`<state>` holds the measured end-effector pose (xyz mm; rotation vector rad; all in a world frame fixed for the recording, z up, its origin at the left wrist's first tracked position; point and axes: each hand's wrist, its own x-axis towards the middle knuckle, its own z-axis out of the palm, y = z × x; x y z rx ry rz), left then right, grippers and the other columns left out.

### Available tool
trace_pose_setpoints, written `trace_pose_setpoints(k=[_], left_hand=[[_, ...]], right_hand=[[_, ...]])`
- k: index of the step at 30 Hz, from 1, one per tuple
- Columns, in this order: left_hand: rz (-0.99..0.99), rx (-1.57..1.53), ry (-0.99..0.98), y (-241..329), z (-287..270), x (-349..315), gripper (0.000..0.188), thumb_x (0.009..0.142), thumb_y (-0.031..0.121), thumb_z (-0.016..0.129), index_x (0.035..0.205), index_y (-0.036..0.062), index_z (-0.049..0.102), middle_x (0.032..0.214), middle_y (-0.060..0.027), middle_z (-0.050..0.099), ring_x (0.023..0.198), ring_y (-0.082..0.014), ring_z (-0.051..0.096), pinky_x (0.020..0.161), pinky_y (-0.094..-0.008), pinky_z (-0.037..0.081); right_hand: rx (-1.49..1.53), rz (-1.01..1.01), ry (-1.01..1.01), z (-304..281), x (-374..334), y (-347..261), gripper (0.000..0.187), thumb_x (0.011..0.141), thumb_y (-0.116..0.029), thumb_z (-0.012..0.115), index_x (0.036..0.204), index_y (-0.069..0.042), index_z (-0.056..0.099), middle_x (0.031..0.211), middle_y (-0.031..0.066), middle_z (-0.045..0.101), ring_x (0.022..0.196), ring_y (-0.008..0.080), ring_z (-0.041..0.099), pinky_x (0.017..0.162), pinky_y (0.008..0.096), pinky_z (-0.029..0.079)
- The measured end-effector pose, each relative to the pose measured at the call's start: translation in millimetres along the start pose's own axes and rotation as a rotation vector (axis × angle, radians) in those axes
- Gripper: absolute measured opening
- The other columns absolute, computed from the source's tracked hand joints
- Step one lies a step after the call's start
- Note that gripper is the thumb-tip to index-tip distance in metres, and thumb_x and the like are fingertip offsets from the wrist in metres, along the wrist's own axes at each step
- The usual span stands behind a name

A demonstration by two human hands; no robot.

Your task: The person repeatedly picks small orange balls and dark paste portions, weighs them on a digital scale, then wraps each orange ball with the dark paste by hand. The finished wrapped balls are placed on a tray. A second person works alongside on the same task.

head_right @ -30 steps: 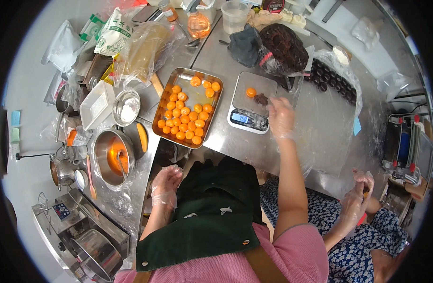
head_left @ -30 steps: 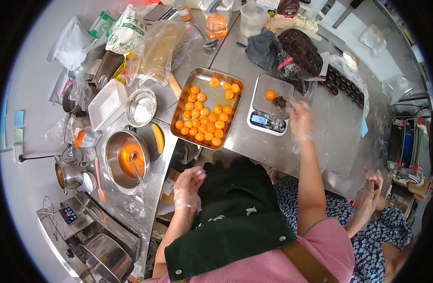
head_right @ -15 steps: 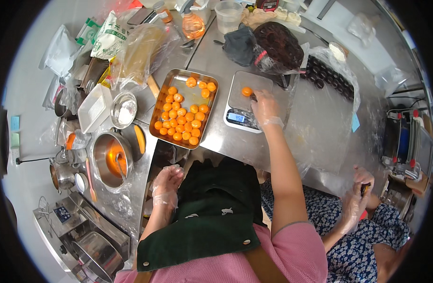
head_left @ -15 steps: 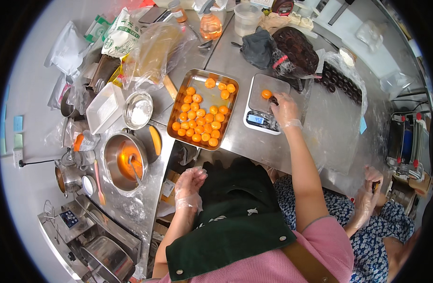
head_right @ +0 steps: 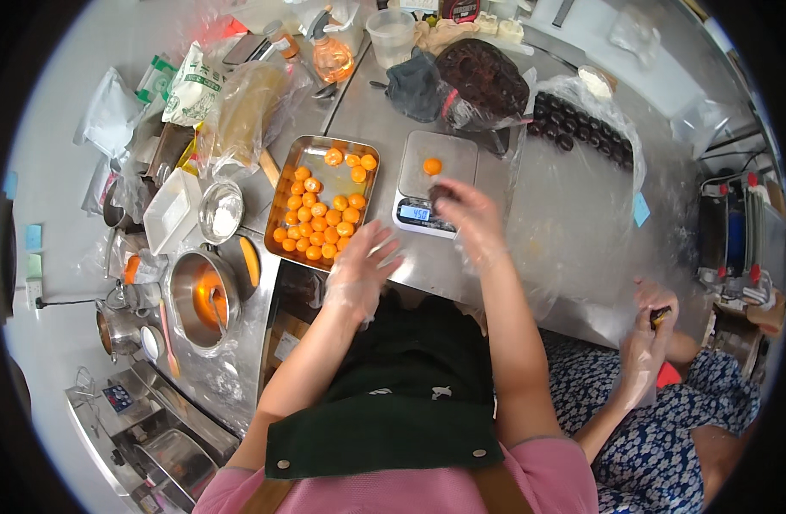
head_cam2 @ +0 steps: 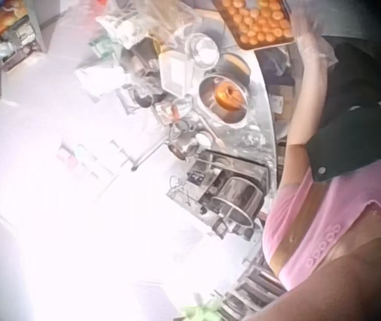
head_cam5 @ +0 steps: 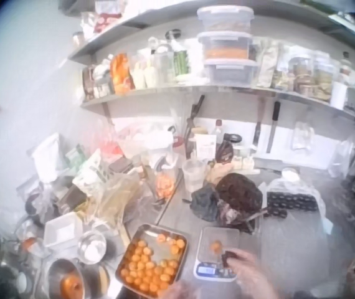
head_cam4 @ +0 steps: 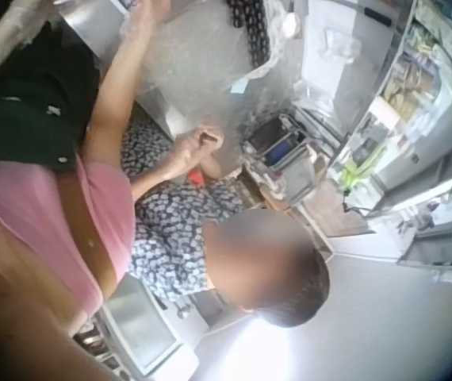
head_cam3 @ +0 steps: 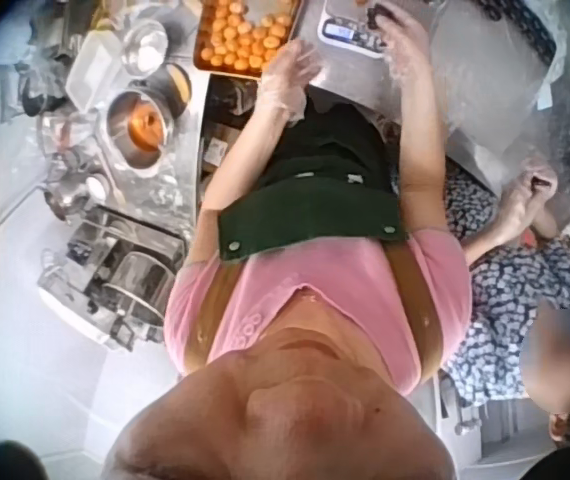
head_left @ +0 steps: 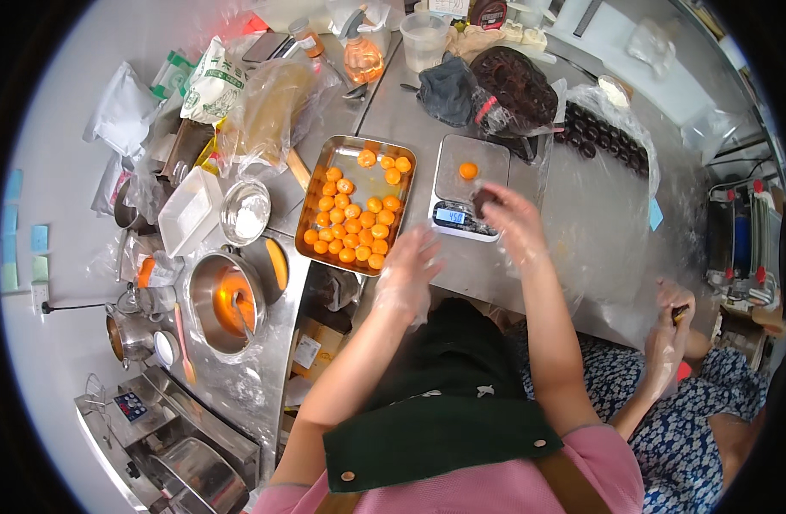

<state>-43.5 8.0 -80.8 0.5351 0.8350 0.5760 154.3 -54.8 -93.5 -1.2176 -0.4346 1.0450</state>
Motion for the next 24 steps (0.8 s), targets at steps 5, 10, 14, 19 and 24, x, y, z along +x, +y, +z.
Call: trace_pose_setpoints(k=[5,10,14,19,24], left_hand=[[-0.278,-0.199,-0.339,1.2,15.1,9.3,0.047,0.09,0.043,0.057,0.123,0.0099,0.051,0.119,-0.0091,0.053,0.11,-0.0233,0.05,0.091,-0.0423,0.041],[-0.257,-0.081,-0.254,-5.5,5.7,-6.9,0.037,0.092,0.031,0.056,0.12,0.0055,0.053,0.116,-0.0079,0.055,0.108,-0.0214,0.051,0.093,-0.0388,0.043],[-0.278,-0.217,-0.34,-1.3,-14.2,-7.2,0.031,0.091,0.019,0.059,0.118,0.0039,0.054,0.115,-0.0099,0.055,0.109,-0.0226,0.052,0.095,-0.0378,0.047],[-0.263,-0.222,-0.135,25.6,-19.8,-21.1,0.025,0.087,0.014,0.065,0.106,-0.0007,0.057,0.091,-0.0107,0.058,0.083,-0.0199,0.059,0.075,-0.028,0.056],[-0.215,-0.245,-0.106,28.6,-38.9,-39.3,0.032,0.088,0.017,0.064,0.111,-0.0029,0.055,0.091,-0.0109,0.059,0.084,-0.0203,0.059,0.074,-0.0276,0.056]], right_hand=[[-0.957,-0.667,-0.146,50.8,-66.5,15.3,0.056,0.079,0.004,0.056,0.133,0.0,0.043,0.134,0.0205,0.046,0.121,0.0342,0.049,0.099,0.0374,0.042],[-1.222,-0.676,-0.199,61.9,-95.5,25.6,0.073,0.084,-0.004,0.056,0.141,0.009,0.012,0.138,0.029,0.035,0.131,0.0386,0.035,0.11,0.0521,0.021],[-0.965,-0.614,-0.105,73.0,-101.0,15.3,0.062,0.085,-0.008,0.058,0.138,0.005,0.028,0.132,0.025,0.046,0.125,0.036,0.043,0.108,0.0466,0.029],[-0.888,-0.463,0.422,11.9,-31.8,20.2,0.014,0.081,-0.009,0.062,0.094,-0.006,0.065,0.091,0.0143,0.063,0.092,0.0304,0.061,0.079,0.0394,0.049],[-1.418,-0.455,0.454,-36.9,39.2,32.9,0.007,0.079,-0.011,0.06,0.079,-0.008,0.066,0.08,0.0132,0.06,0.083,0.0322,0.06,0.073,0.0425,0.049]])
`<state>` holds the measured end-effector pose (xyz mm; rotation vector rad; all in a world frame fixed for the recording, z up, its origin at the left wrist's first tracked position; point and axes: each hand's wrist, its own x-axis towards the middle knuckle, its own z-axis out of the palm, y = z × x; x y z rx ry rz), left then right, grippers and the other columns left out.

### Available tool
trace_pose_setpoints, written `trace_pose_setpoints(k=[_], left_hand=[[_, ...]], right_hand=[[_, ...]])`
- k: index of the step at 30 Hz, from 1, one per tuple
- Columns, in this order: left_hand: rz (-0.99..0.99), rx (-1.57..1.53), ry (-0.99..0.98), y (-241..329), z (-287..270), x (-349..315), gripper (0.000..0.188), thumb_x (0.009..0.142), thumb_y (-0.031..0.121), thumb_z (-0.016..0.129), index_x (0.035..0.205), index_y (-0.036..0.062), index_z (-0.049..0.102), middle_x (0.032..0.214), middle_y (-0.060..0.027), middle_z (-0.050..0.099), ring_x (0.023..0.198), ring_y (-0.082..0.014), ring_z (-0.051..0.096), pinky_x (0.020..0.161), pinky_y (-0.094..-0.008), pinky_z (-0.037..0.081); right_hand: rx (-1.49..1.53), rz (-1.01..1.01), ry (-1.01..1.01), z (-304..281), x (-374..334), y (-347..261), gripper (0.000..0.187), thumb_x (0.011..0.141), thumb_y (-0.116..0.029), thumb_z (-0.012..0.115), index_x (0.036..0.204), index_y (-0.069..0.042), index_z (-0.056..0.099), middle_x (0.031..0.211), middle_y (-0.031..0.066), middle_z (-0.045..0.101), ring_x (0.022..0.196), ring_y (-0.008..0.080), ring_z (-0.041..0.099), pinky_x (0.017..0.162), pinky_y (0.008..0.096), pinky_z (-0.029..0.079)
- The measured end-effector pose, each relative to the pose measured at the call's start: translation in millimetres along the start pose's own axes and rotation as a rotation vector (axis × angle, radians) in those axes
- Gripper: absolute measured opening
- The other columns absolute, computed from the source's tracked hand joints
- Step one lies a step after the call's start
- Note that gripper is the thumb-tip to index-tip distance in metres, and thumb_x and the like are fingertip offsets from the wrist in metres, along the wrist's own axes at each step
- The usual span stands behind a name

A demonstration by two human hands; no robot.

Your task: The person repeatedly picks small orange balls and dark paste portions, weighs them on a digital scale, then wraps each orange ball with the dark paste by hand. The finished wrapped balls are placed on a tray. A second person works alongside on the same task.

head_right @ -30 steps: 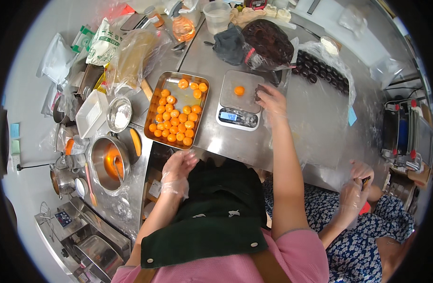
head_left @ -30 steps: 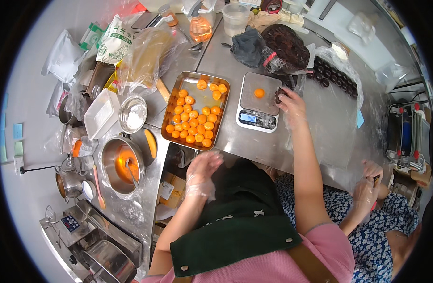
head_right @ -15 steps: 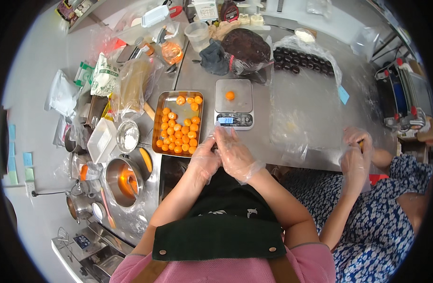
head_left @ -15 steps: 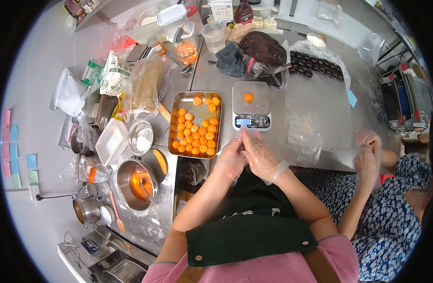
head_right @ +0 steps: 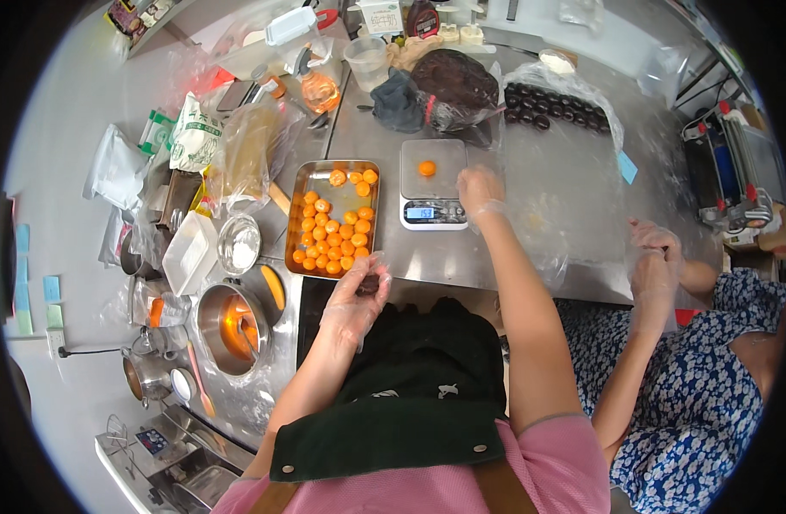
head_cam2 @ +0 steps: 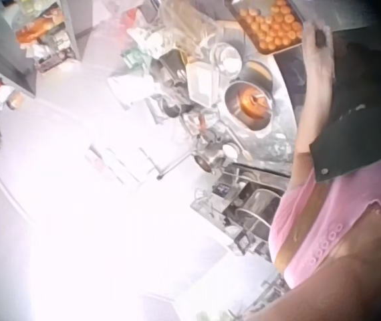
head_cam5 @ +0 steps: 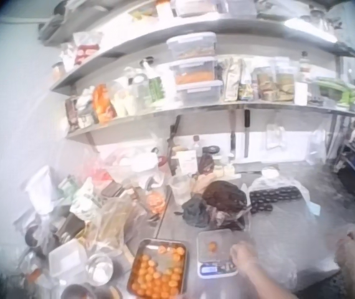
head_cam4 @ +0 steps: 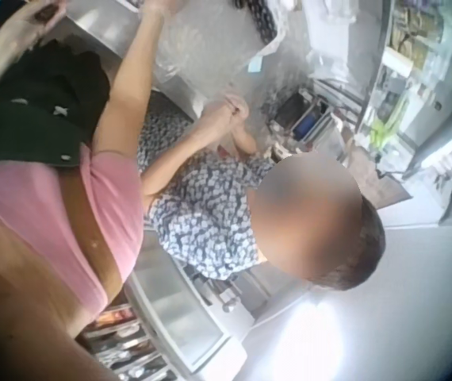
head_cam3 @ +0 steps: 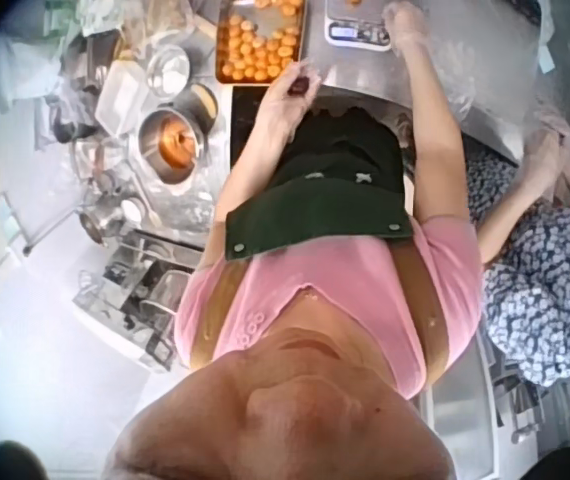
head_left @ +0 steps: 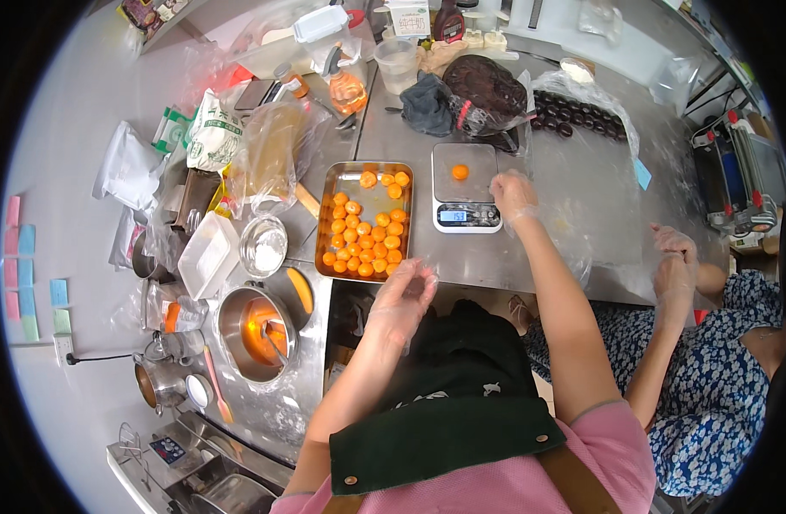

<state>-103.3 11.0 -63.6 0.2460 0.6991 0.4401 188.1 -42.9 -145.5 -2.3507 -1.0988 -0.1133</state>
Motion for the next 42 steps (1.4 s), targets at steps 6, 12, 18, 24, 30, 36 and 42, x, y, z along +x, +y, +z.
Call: trace_pose_setpoints(k=[6,12,18,24,30,36,42], left_hand=[[0.023,0.026,0.005,9.8,-21.9,-9.7,0.035,0.088,0.019,0.064,0.114,-0.0015,0.054,0.094,-0.0093,0.057,0.087,-0.0202,0.057,0.079,-0.0277,0.053],[0.01,0.007,-0.003,9.7,-23.0,-3.5,0.034,0.089,0.02,0.064,0.113,-0.0018,0.055,0.094,-0.0087,0.057,0.087,-0.0195,0.057,0.08,-0.0285,0.052],[0.044,-0.057,0.035,15.4,-12.3,32.2,0.029,0.089,0.021,0.063,0.105,-0.0019,0.058,0.092,-0.0085,0.058,0.09,-0.0201,0.056,0.082,-0.032,0.052],[0.029,-0.19,-0.017,2.0,20.4,50.4,0.026,0.09,0.023,0.061,0.094,-0.0021,0.062,0.093,-0.0125,0.059,0.092,-0.0232,0.056,0.09,-0.0394,0.047],[-0.054,-0.158,-0.072,-10.1,38.0,43.2,0.024,0.092,0.023,0.057,0.091,-0.0003,0.061,0.096,-0.0097,0.06,0.095,-0.0241,0.055,0.093,-0.0419,0.044],[0.279,0.362,-0.322,-52.4,64.2,28.3,0.066,0.098,0.05,0.028,0.138,-0.0021,0.035,0.143,-0.0173,0.034,0.135,-0.0273,0.03,0.112,-0.0399,0.022],[0.428,0.669,-0.474,-47.5,83.6,-11.3,0.087,0.09,0.067,0.023,0.146,0.0046,0.001,0.154,-0.0142,0.0,0.142,-0.0271,0.002,0.114,-0.0384,0.002]], right_hand=[[-0.194,0.017,-0.18,13.5,15.3,-8.6,0.011,0.08,-0.015,0.059,0.078,-0.008,0.066,0.088,0.0133,0.063,0.087,0.0322,0.061,0.077,0.0423,0.049],[-0.211,0.019,-0.264,16.9,26.6,0.8,0.01,0.08,-0.013,0.059,0.077,-0.005,0.065,0.086,0.0139,0.065,0.083,0.0301,0.063,0.076,0.0406,0.049],[0.727,0.096,-0.343,-18.5,-8.3,-38.3,0.012,0.081,-0.015,0.064,0.082,-0.003,0.065,0.087,0.0107,0.067,0.078,0.0242,0.064,0.075,0.0314,0.049],[0.391,-0.429,0.05,-67.6,-78.5,-143.5,0.007,0.077,-0.009,0.064,0.084,-0.007,0.063,0.082,0.0062,0.057,0.077,0.0244,0.059,0.065,0.0336,0.049],[0.303,-0.34,0.005,-88.1,-95.9,-136.4,0.02,0.082,-0.009,0.058,0.101,-0.005,0.064,0.096,0.0094,0.058,0.086,0.0294,0.058,0.072,0.0368,0.05],[1.12,0.321,0.163,-66.5,-103.4,-145.0,0.029,0.094,-0.018,0.054,0.114,0.002,0.059,0.119,0.0174,0.056,0.098,0.0262,0.059,0.081,0.0343,0.049],[1.68,0.737,0.016,-79.9,-87.0,-129.1,0.028,0.089,-0.017,0.063,0.111,0.001,0.06,0.095,0.0095,0.067,0.079,0.0133,0.062,0.067,0.0229,0.05]])
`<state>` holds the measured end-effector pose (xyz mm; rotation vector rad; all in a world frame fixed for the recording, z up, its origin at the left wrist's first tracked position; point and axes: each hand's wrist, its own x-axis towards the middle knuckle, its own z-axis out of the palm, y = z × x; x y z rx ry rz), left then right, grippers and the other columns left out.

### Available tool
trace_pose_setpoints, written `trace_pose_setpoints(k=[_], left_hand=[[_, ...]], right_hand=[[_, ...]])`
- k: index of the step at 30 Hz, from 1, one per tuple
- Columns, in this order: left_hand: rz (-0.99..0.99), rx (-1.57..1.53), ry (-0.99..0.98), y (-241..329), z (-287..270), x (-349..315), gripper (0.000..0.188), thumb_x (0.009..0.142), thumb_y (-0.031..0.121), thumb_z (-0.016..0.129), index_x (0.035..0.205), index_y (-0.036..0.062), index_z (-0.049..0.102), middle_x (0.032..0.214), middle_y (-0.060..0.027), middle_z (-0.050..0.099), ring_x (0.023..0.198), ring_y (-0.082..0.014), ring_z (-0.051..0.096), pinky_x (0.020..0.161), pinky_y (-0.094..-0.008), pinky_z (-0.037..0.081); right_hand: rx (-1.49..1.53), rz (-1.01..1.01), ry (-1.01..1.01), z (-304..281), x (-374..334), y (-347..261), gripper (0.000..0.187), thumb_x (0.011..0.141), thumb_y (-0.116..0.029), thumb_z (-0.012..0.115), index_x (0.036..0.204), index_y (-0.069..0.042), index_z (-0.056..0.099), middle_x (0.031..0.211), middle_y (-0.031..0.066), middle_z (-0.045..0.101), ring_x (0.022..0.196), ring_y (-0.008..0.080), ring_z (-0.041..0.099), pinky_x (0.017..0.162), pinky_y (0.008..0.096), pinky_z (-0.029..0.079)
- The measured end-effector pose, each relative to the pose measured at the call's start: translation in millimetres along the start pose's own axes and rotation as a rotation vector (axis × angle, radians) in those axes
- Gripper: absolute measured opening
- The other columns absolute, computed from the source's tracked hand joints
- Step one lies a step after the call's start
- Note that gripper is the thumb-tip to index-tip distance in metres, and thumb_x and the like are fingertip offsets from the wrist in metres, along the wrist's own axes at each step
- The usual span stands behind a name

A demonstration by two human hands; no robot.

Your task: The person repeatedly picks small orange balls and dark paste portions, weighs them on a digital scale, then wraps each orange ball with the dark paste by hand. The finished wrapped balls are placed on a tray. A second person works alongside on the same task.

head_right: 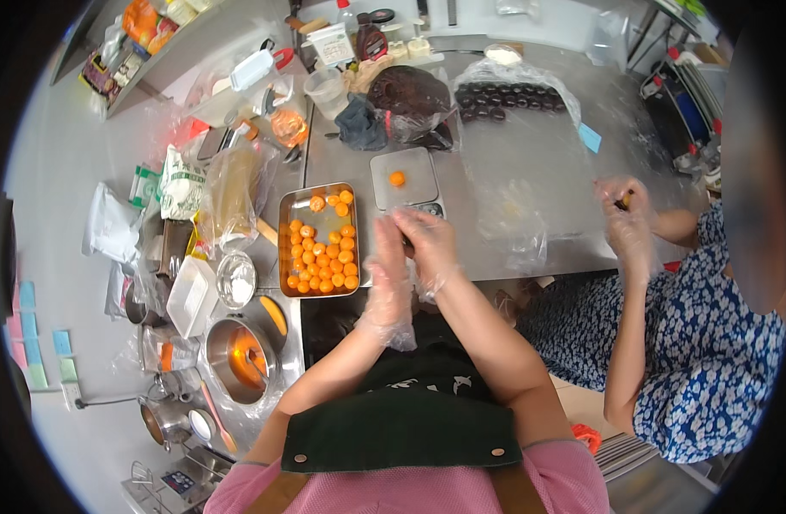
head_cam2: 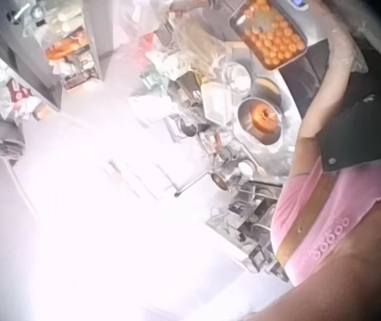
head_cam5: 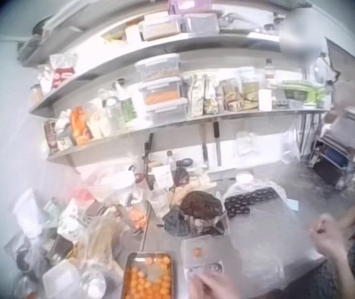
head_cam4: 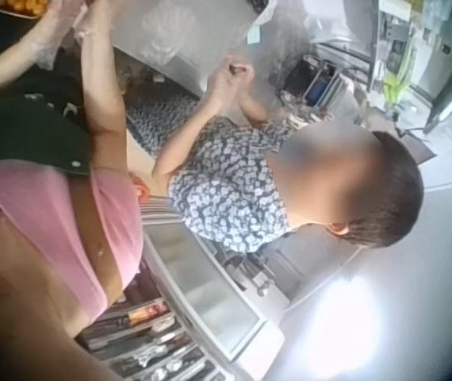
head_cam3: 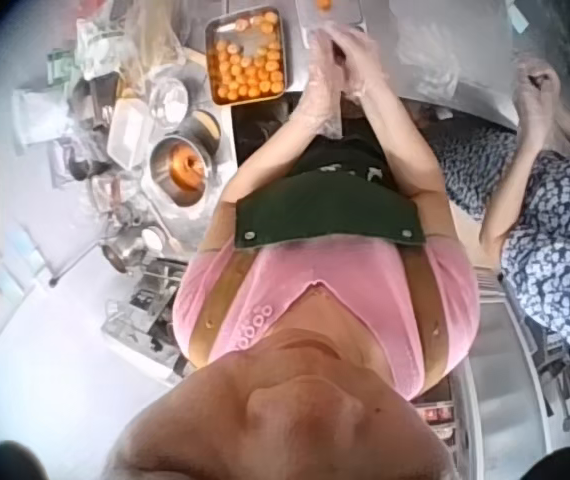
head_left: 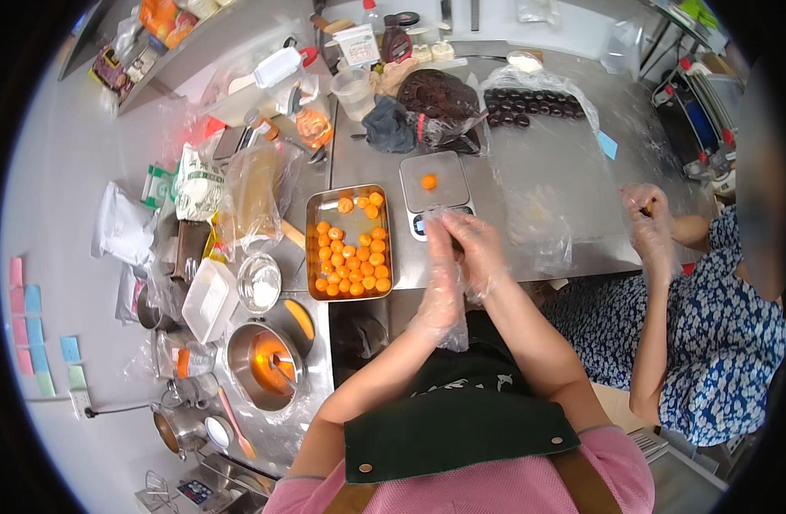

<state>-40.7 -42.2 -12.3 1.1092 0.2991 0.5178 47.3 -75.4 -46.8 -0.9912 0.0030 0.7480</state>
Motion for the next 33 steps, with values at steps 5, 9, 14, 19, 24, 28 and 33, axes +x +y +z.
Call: trace_pose_setpoints(k=[5,9,14,19,24,28,33], left_hand=[[0.331,-0.009,0.136,22.3,-24.9,0.4,0.071,0.095,0.058,0.026,0.142,0.0053,0.029,0.15,-0.0158,0.023,0.14,-0.0286,0.019,0.115,-0.0409,0.009],[0.365,0.085,0.178,25.8,-31.3,6.6,0.068,0.097,0.054,0.028,0.132,-0.0022,0.04,0.141,-0.0196,0.039,0.134,-0.0297,0.033,0.114,-0.0418,0.018],[0.63,0.538,-0.084,27.6,-26.5,17.5,0.044,0.097,0.031,0.038,0.12,-0.0026,0.054,0.128,-0.0173,0.053,0.125,-0.0302,0.045,0.11,-0.0445,0.025],[0.889,1.082,-0.178,30.4,-20.9,37.5,0.038,0.087,0.021,0.056,0.119,0.0021,0.056,0.117,-0.0174,0.06,0.114,-0.0352,0.054,0.098,-0.0476,0.038],[0.52,0.638,0.02,17.3,-18.4,34.6,0.028,0.088,0.004,0.057,0.116,-0.0007,0.057,0.108,-0.0157,0.064,0.104,-0.0263,0.061,0.083,-0.0336,0.051],[-0.048,-0.086,0.37,39.9,-12.2,49.0,0.027,0.091,0.006,0.055,0.119,0.004,0.057,0.098,-0.0067,0.067,0.074,-0.0101,0.059,0.065,-0.0218,0.049],[-0.307,-0.446,0.302,38.3,-29.9,65.8,0.039,0.087,0.05,0.057,0.07,0.018,0.043,0.057,0.0042,0.045,0.043,-0.008,0.039,0.036,-0.022,0.029]], right_hand=[[0.284,0.095,-0.108,-24.2,12.1,-28.7,0.027,0.091,-0.029,0.06,0.1,-0.003,0.059,0.07,-0.0011,0.054,0.054,0.0049,0.047,0.041,0.0178,0.035],[0.353,0.135,-0.095,-21.0,7.9,-36.3,0.034,0.092,-0.039,0.056,0.099,-0.006,0.055,0.058,-0.0046,0.038,0.046,0.0045,0.034,0.036,0.0186,0.023],[0.265,0.089,-0.29,-17.9,-4.5,-35.0,0.062,0.091,-0.06,0.039,0.112,-0.003,0.052,0.079,0.0023,0.054,0.068,0.0143,0.052,0.057,0.027,0.043],[0.297,0.112,-0.604,19.6,-61.7,-55.7,0.095,0.084,-0.074,0.02,0.143,0.0,0.024,0.145,0.0147,0.032,0.134,0.0246,0.032,0.109,0.0391,0.029],[0.283,0.125,-0.584,6.8,-70.2,-55.4,0.089,0.088,-0.07,0.02,0.14,0.001,0.029,0.142,0.0178,0.036,0.134,0.0262,0.032,0.111,0.04,0.024],[0.315,0.117,-0.384,-17.1,-71.0,-57.0,0.08,0.092,-0.064,0.026,0.136,0.003,0.032,0.14,0.0221,0.038,0.132,0.0303,0.036,0.108,0.0426,0.03],[0.277,0.125,-0.345,-31.1,-79.2,-54.4,0.074,0.094,-0.059,0.03,0.135,0.003,0.033,0.135,0.0229,0.044,0.123,0.0311,0.047,0.098,0.0412,0.043]])
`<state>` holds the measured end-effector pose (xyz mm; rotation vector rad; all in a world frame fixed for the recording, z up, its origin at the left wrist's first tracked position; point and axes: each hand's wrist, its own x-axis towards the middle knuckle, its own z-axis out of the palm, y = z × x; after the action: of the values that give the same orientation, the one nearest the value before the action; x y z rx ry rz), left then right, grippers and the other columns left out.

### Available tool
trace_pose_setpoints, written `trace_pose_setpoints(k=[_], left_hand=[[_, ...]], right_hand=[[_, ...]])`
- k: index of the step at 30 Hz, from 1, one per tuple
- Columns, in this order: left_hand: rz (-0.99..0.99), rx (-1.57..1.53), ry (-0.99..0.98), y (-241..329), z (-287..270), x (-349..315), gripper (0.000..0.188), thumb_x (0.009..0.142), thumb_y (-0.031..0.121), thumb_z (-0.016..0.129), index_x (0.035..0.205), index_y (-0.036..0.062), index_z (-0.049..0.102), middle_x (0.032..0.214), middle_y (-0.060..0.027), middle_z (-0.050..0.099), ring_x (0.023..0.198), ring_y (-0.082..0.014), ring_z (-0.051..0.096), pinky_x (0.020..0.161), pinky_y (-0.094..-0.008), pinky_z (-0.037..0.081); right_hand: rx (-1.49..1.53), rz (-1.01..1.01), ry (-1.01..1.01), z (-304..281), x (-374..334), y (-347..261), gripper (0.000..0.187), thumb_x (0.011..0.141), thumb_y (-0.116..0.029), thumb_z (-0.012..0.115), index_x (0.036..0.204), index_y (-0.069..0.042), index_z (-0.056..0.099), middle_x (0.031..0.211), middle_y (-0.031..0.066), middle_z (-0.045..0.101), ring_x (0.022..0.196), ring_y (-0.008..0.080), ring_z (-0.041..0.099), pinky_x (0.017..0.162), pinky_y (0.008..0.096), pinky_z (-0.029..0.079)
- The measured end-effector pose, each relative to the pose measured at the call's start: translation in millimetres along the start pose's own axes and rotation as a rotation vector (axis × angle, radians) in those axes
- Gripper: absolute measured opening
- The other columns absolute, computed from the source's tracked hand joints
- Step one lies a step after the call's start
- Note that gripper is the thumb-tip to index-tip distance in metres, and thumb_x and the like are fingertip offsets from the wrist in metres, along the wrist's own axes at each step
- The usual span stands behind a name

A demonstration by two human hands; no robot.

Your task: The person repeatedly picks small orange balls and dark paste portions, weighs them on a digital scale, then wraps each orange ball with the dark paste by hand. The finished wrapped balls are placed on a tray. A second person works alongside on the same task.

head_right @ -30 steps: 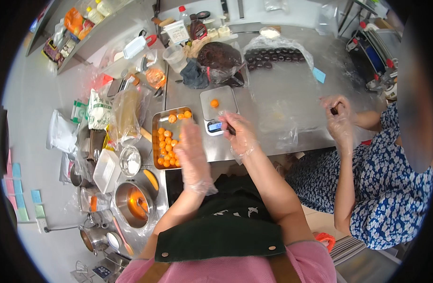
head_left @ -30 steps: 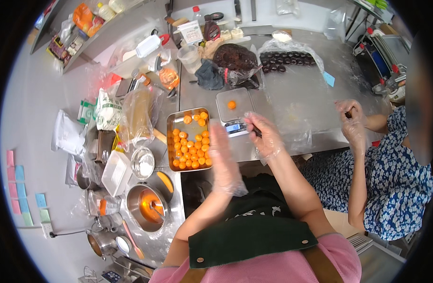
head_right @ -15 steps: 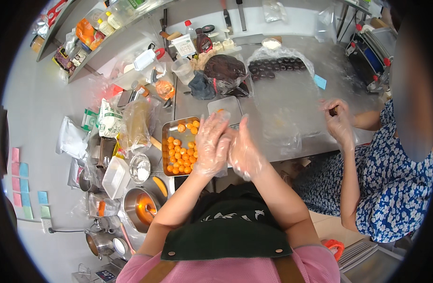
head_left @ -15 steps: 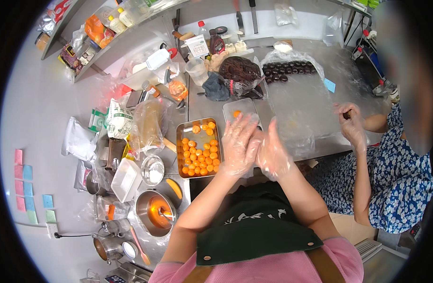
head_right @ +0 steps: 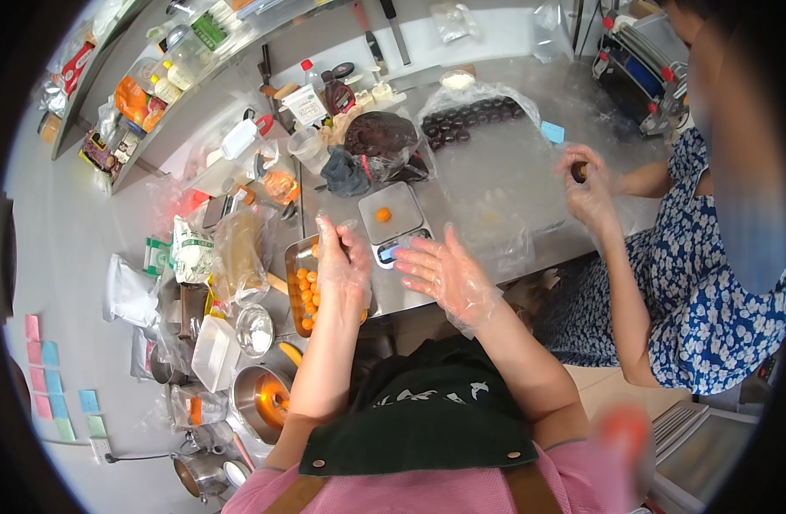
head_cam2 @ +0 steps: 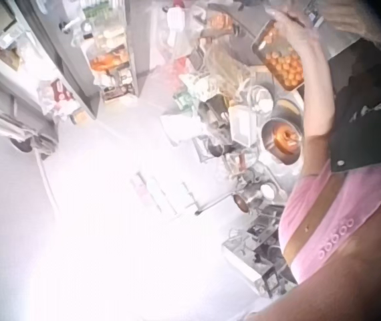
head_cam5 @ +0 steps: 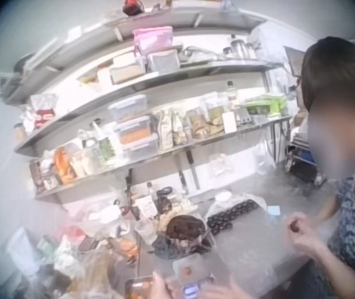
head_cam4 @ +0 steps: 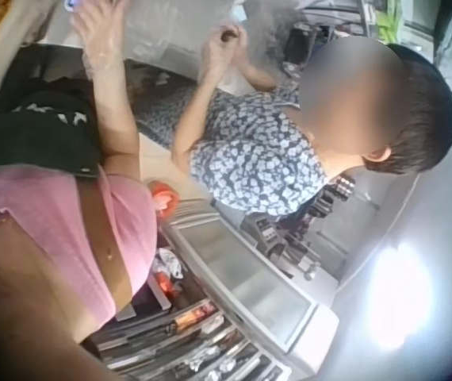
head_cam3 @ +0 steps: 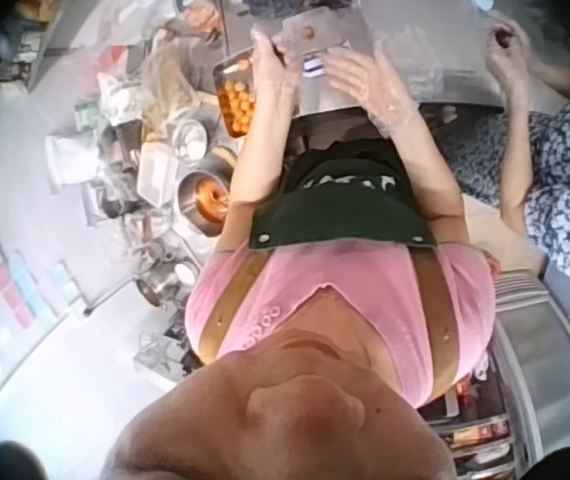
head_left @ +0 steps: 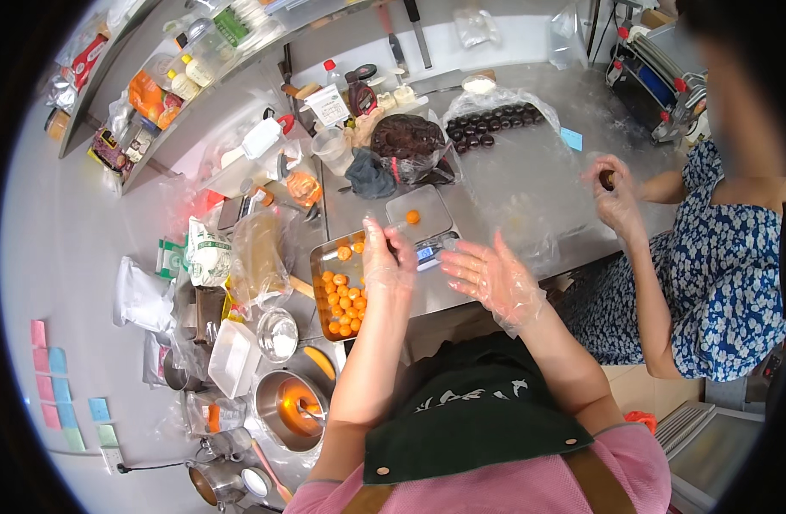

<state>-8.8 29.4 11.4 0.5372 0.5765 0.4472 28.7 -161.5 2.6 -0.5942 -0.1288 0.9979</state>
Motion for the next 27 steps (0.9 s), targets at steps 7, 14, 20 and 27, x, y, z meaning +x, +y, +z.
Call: trace_pose_setpoints(k=[7,14,20,27], left_hand=[[0.012,-0.049,-0.098,-1.2,12.5,-19.7,0.053,0.09,0.06,0.045,0.061,0.0163,0.034,0.048,0.0023,0.03,0.036,-0.0135,0.027,0.034,-0.0261,0.019],[0.846,1.115,-0.483,-41.0,-3.2,-50.3,0.051,0.097,0.048,0.034,0.12,0.0038,0.048,0.113,-0.0173,0.049,0.106,-0.0291,0.046,0.096,-0.0413,0.031],[0.751,1.181,-0.838,-59.3,-17.4,-82.0,0.085,0.093,0.058,0.033,0.147,0.0003,-0.001,0.145,-0.0293,0.024,0.135,-0.0371,0.028,0.112,-0.0474,0.011],[0.831,0.787,-0.407,-34.5,-14.8,-78.3,0.059,0.096,0.047,0.036,0.122,-0.005,0.049,0.108,-0.0206,0.063,0.104,-0.0258,0.059,0.097,-0.0379,0.039]], right_hand=[[0.011,0.052,0.062,-7.7,-1.3,17.2,0.067,0.096,-0.052,0.037,0.133,0.003,0.036,0.131,0.0215,0.048,0.118,0.0295,0.051,0.096,0.0399,0.045],[0.157,-0.067,0.136,24.6,12.7,24.3,0.074,0.09,-0.06,0.042,0.13,0.002,0.039,0.125,0.0189,0.052,0.116,0.027,0.051,0.097,0.0401,0.043],[0.192,-0.116,0.376,24.9,27.0,5.3,0.044,0.087,-0.049,0.06,0.076,-0.009,0.047,0.082,0.0097,0.059,0.069,0.0176,0.058,0.064,0.03,0.051],[0.092,-0.119,0.234,-11.0,35.9,-13.4,0.043,0.091,-0.037,0.059,0.06,-0.013,0.041,0.066,0.0044,0.053,0.054,0.0116,0.046,0.041,0.0218,0.03]])
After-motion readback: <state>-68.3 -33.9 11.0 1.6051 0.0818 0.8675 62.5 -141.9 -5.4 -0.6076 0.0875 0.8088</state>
